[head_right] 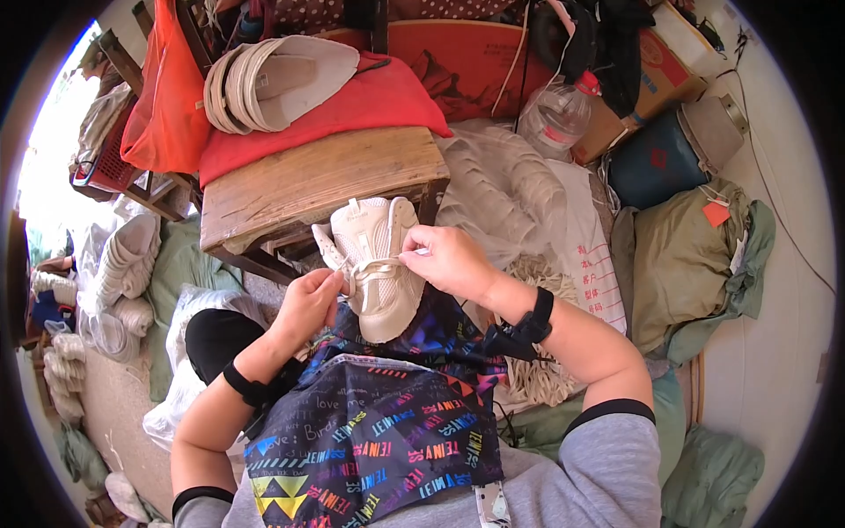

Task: Inserting laces into shoe uppers/components during manufacturing.

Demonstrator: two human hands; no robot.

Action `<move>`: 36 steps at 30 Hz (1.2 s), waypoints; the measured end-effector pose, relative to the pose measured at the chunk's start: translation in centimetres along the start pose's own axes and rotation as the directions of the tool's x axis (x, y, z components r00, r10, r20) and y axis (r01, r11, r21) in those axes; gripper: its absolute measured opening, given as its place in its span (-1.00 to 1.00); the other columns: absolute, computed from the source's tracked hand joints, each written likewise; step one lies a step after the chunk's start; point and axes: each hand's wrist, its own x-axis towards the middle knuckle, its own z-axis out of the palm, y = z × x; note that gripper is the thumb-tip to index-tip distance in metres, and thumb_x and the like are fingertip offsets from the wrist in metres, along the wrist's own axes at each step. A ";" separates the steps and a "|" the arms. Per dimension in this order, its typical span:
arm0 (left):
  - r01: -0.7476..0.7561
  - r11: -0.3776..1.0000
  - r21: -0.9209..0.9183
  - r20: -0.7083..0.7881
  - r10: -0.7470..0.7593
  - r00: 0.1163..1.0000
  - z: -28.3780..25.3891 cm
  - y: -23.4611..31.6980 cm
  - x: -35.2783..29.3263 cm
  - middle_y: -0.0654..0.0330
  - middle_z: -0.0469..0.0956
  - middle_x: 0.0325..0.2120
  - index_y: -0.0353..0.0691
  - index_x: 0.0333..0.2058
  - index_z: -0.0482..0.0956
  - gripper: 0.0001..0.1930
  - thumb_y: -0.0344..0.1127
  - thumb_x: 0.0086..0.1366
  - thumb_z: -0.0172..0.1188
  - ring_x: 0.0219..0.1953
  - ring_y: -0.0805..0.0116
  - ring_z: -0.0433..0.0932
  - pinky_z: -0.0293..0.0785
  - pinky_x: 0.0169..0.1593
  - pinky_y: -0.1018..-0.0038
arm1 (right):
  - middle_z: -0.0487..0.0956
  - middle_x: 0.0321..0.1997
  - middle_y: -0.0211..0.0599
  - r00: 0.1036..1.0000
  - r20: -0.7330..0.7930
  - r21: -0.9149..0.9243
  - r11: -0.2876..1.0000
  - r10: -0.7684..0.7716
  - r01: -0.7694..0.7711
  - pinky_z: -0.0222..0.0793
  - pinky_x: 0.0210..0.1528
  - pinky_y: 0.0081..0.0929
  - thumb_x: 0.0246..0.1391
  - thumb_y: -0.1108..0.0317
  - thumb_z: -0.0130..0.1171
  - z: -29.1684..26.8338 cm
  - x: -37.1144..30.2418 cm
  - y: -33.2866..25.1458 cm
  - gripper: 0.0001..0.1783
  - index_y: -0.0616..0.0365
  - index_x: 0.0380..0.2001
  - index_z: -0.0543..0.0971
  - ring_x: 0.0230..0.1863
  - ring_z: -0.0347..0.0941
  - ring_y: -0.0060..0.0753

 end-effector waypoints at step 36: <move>-0.189 0.398 0.898 -0.020 0.464 0.886 -0.5 3.0 0.6 0.02 0.44 -0.23 -0.26 -0.17 0.42 -0.57 -0.16 0.06 0.33 -0.29 0.03 0.59 0.55 -0.29 0.22 | 0.38 -0.15 -0.10 0.760 0.423 -0.560 0.517 -0.493 0.647 0.40 -0.18 -0.12 -0.17 0.39 0.16 -1.7 5.6 -3.7 -0.71 0.13 -0.28 0.46 -0.10 0.40 -0.01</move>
